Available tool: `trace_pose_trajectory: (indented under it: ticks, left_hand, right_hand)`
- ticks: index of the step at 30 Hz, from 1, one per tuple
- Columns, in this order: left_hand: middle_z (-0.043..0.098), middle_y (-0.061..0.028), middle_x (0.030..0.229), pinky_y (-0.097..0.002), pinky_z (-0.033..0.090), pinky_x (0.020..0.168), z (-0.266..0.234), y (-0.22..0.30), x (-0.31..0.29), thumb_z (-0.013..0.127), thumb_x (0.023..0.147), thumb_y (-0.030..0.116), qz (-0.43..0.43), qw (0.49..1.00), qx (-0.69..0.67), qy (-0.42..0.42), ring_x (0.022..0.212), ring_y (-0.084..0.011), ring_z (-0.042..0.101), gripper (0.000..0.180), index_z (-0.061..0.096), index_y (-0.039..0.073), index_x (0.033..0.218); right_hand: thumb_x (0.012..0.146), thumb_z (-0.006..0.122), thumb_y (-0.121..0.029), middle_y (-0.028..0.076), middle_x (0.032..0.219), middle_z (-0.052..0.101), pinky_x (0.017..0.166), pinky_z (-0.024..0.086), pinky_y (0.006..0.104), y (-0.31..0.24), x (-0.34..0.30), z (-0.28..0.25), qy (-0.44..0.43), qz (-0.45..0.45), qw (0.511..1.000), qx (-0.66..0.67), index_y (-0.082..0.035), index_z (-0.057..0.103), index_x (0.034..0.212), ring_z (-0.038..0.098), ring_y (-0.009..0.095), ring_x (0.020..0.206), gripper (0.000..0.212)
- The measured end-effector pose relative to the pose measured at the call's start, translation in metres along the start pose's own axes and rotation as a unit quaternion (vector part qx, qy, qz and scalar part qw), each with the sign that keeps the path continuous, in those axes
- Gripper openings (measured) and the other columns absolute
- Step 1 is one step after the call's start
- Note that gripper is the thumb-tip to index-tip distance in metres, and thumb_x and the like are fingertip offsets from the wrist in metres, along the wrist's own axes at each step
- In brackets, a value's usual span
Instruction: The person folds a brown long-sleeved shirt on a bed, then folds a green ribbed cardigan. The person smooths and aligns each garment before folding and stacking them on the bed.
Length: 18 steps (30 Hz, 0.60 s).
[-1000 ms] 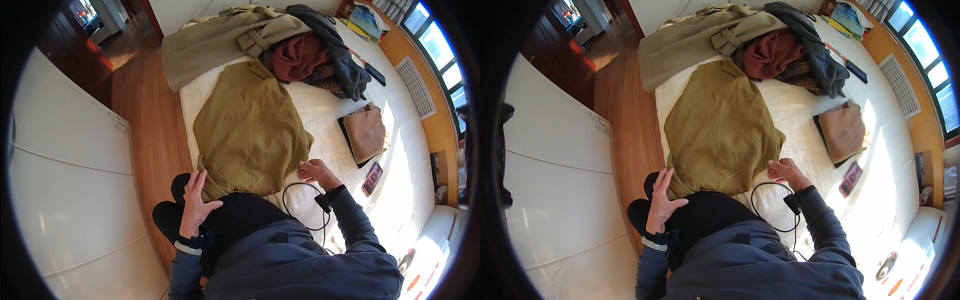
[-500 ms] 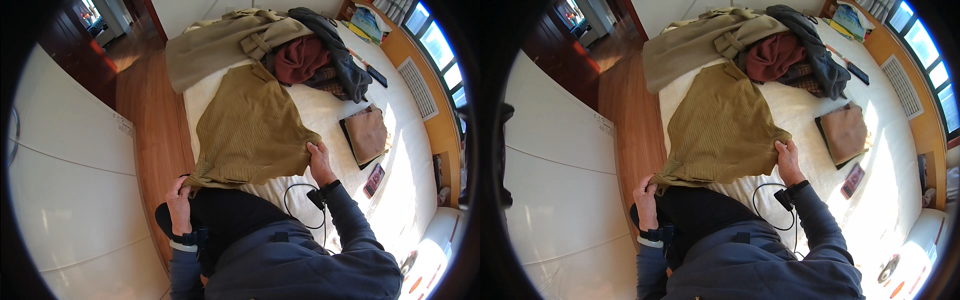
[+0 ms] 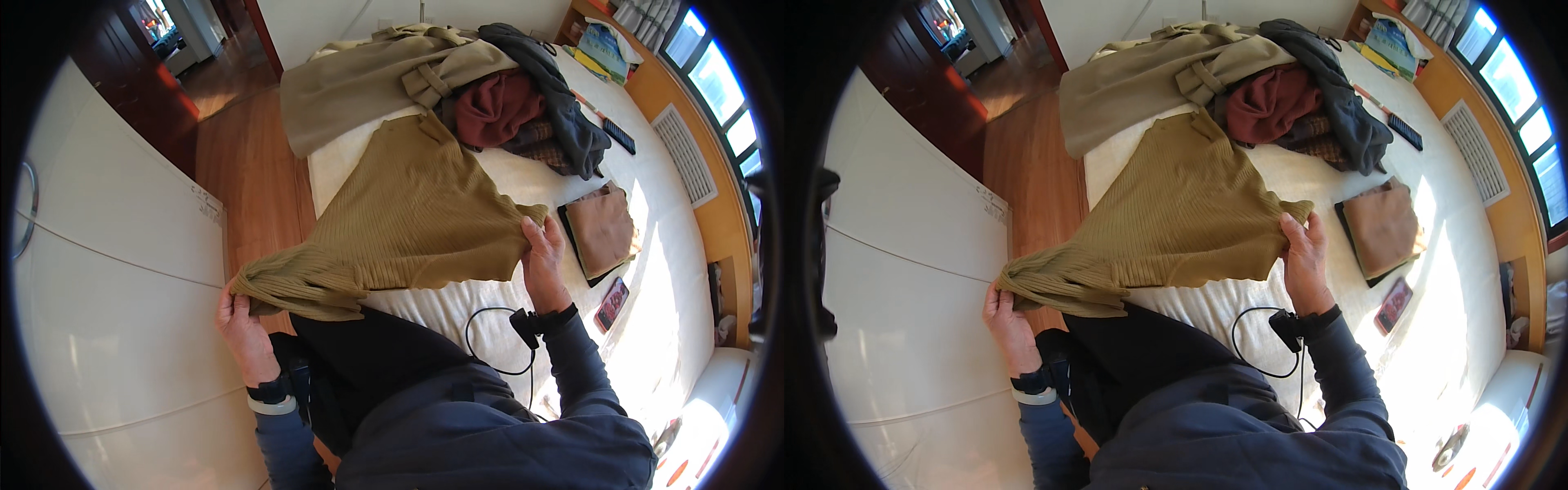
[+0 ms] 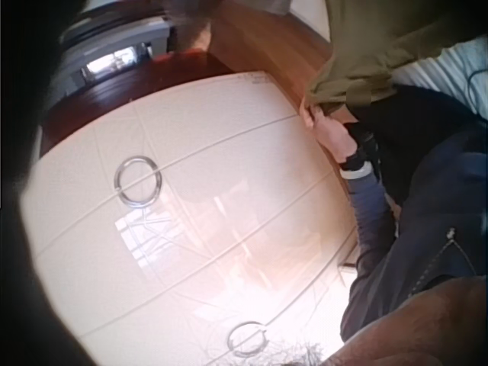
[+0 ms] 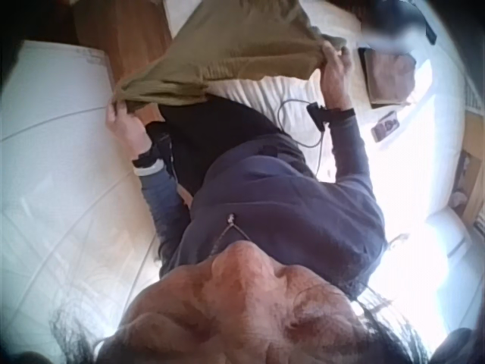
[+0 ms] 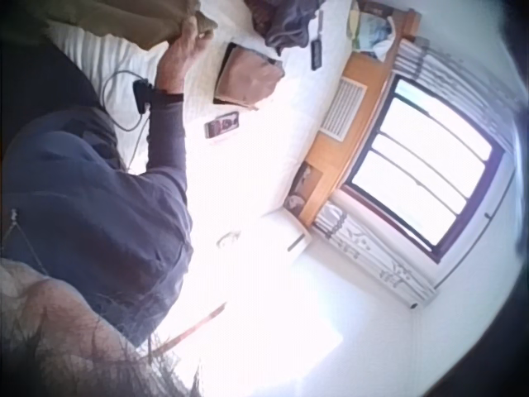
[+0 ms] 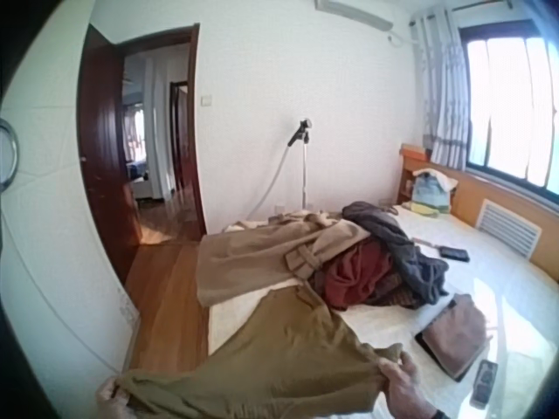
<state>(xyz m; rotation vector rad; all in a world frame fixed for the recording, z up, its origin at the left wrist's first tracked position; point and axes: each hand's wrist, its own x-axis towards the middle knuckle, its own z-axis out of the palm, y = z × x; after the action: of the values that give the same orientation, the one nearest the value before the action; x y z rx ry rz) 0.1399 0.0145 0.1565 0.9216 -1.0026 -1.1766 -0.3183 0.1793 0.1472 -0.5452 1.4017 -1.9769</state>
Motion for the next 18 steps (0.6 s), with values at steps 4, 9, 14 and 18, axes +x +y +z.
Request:
trace_pose_trajectory:
  ticks: [4,9,14,18]
  left_hand:
    - [0.074,-0.0083,0.109,-0.032,0.059,0.088,0.004,0.015,-0.011,0.061,0.105,0.006,-0.013,0.999,-0.004,-0.03,0.099,-0.017,0.071,0.02,0.071,-0.001,0.122]
    - [0.074,-0.0076,0.106,-0.0309,0.059,0.086,0.015,0.03,-0.019,0.063,0.104,0.005,-0.004,0.999,-0.039,-0.032,0.096,-0.0164,0.071,0.02,0.071,-0.002,0.121]
    - [0.073,-0.0074,0.104,-0.0313,0.058,0.085,0.026,0.057,-0.039,0.06,0.104,0.006,0.024,0.998,-0.032,-0.047,0.093,-0.0166,0.07,0.018,0.071,-0.001,0.117]
    - [0.073,-0.0074,0.103,-0.0289,0.057,0.082,0.036,0.076,-0.057,0.057,0.102,0.006,0.025,0.996,-0.011,-0.09,0.091,-0.0149,0.068,0.017,0.07,-0.001,0.111]
  right_hand:
    - [0.106,0.062,-0.016,0.008,0.126,0.069,0.094,0.055,0.0311,-0.033,0.001,0.006,-0.016,-0.061,0.998,0.025,-0.001,0.054,0.138,0.068,0.016,0.109,0.036]
    - [0.107,0.06,-0.021,0.008,0.124,0.069,0.102,0.05,0.0302,-0.083,0.003,0.005,0.007,-0.097,0.995,-0.017,0.0,0.059,0.136,0.064,0.015,0.116,0.035]
    - [0.108,0.059,-0.033,0.01,0.119,0.069,0.099,0.052,0.0296,-0.155,-0.002,0.007,0.083,-0.16,0.979,-0.099,0.0,0.057,0.142,0.067,0.017,0.11,0.048]
    - [0.108,0.059,-0.038,0.013,0.116,0.069,0.09,0.057,0.0276,-0.213,0.016,0.021,0.13,-0.367,0.888,-0.246,0.001,0.046,0.155,0.071,0.018,0.101,0.063]
